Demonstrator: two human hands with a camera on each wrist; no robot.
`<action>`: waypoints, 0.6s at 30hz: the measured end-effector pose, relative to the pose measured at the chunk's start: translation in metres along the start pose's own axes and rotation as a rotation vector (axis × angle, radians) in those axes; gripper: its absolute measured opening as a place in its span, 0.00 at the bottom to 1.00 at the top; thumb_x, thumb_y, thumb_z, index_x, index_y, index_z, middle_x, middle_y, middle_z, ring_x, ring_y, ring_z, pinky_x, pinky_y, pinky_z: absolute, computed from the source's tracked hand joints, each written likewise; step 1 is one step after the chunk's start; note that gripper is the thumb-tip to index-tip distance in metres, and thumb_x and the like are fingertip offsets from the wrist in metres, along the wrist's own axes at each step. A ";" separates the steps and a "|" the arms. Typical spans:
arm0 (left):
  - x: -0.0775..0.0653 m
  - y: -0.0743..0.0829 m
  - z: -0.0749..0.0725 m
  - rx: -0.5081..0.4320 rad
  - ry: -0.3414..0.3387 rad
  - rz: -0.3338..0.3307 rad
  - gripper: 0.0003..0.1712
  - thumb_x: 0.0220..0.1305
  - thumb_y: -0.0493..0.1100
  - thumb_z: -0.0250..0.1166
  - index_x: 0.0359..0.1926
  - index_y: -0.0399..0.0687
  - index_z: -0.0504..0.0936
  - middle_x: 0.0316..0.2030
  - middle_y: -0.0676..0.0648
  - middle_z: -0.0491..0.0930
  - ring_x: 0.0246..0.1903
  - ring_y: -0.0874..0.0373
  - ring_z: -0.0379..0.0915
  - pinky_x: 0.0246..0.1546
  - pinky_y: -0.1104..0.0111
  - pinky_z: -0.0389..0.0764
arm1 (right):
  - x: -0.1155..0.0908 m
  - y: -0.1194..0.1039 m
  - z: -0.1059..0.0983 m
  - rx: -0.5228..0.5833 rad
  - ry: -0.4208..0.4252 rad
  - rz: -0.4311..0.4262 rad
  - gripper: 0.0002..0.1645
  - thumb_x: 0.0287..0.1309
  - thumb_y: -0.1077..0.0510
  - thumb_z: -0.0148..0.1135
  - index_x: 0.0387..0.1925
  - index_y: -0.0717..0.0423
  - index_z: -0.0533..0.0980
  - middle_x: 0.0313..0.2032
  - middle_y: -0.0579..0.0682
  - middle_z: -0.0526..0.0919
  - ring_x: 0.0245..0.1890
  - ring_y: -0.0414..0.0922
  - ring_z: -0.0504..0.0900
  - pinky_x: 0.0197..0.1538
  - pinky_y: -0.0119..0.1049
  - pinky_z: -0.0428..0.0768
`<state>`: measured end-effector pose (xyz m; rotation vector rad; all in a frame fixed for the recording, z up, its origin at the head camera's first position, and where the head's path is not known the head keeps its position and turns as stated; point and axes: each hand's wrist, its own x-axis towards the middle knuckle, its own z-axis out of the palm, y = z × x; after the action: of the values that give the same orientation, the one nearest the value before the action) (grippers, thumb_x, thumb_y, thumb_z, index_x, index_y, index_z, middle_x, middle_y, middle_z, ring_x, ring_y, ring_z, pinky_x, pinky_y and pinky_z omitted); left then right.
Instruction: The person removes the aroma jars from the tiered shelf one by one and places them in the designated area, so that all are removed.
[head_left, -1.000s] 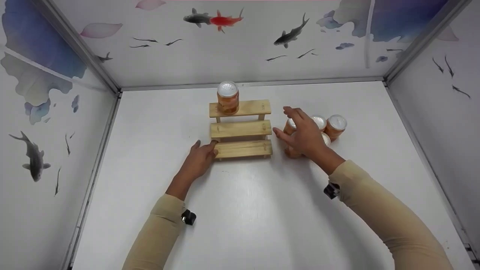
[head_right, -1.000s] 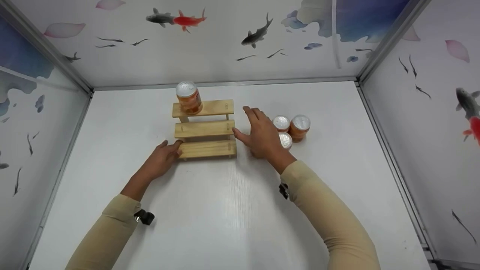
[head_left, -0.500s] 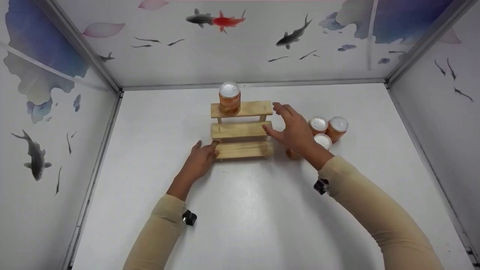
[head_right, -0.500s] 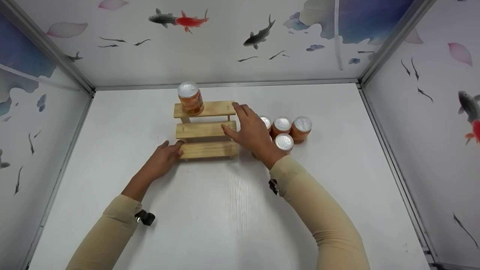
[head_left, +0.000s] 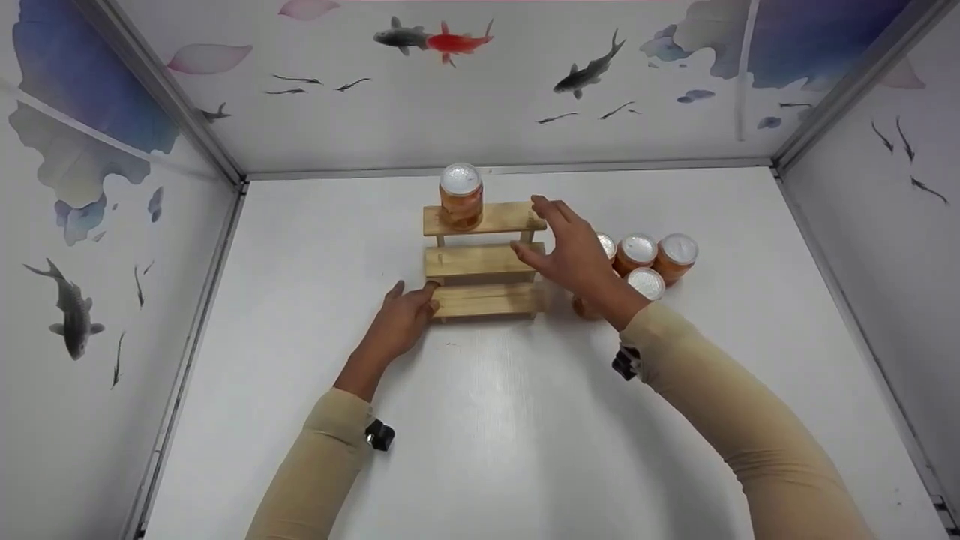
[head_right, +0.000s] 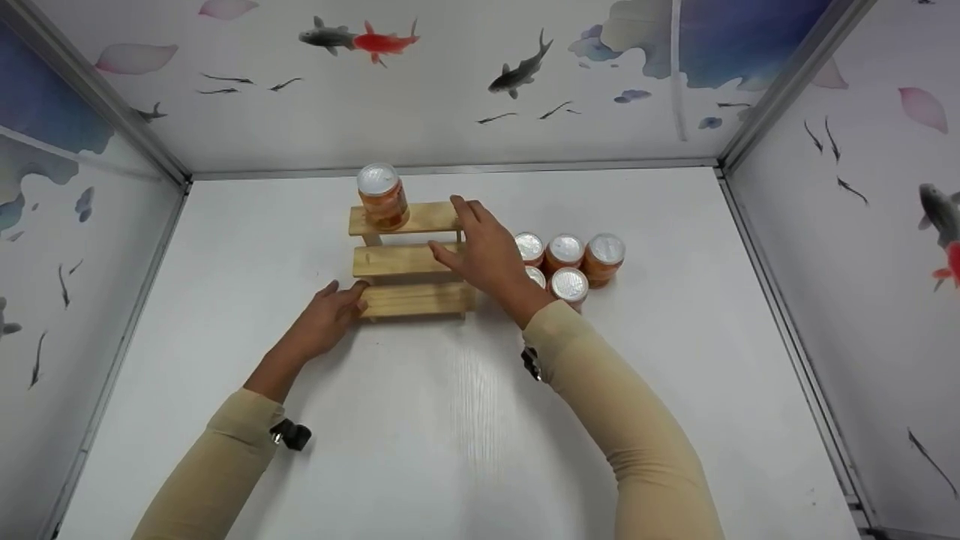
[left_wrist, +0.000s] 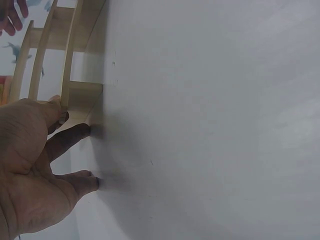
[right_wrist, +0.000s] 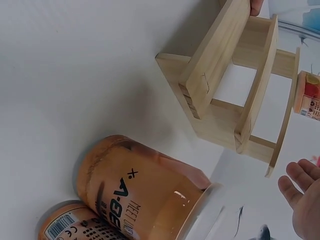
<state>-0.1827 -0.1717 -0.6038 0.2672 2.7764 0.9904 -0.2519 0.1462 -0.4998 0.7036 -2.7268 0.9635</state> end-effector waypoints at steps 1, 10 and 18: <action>-0.002 0.005 -0.003 -0.002 -0.008 -0.011 0.30 0.89 0.51 0.53 0.80 0.40 0.73 0.72 0.33 0.80 0.83 0.23 0.53 0.87 0.35 0.54 | 0.002 -0.001 0.000 0.000 0.000 -0.003 0.47 0.72 0.41 0.74 0.81 0.58 0.68 0.66 0.61 0.83 0.62 0.62 0.87 0.63 0.61 0.87; -0.004 0.014 -0.008 0.012 -0.033 -0.053 0.31 0.90 0.51 0.52 0.82 0.42 0.71 0.74 0.35 0.79 0.85 0.25 0.51 0.87 0.37 0.55 | 0.016 -0.011 0.008 0.026 0.000 -0.010 0.48 0.70 0.42 0.77 0.80 0.60 0.68 0.66 0.62 0.83 0.62 0.63 0.87 0.66 0.60 0.86; -0.005 0.015 -0.008 -0.008 -0.048 -0.079 0.32 0.90 0.54 0.51 0.84 0.45 0.69 0.76 0.37 0.77 0.86 0.27 0.49 0.88 0.37 0.54 | 0.027 -0.020 0.015 0.015 -0.015 -0.017 0.48 0.71 0.42 0.76 0.80 0.61 0.68 0.66 0.62 0.83 0.64 0.61 0.86 0.67 0.58 0.86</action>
<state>-0.1783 -0.1658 -0.5877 0.1757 2.7164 0.9634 -0.2660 0.1126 -0.4925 0.7387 -2.7251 0.9791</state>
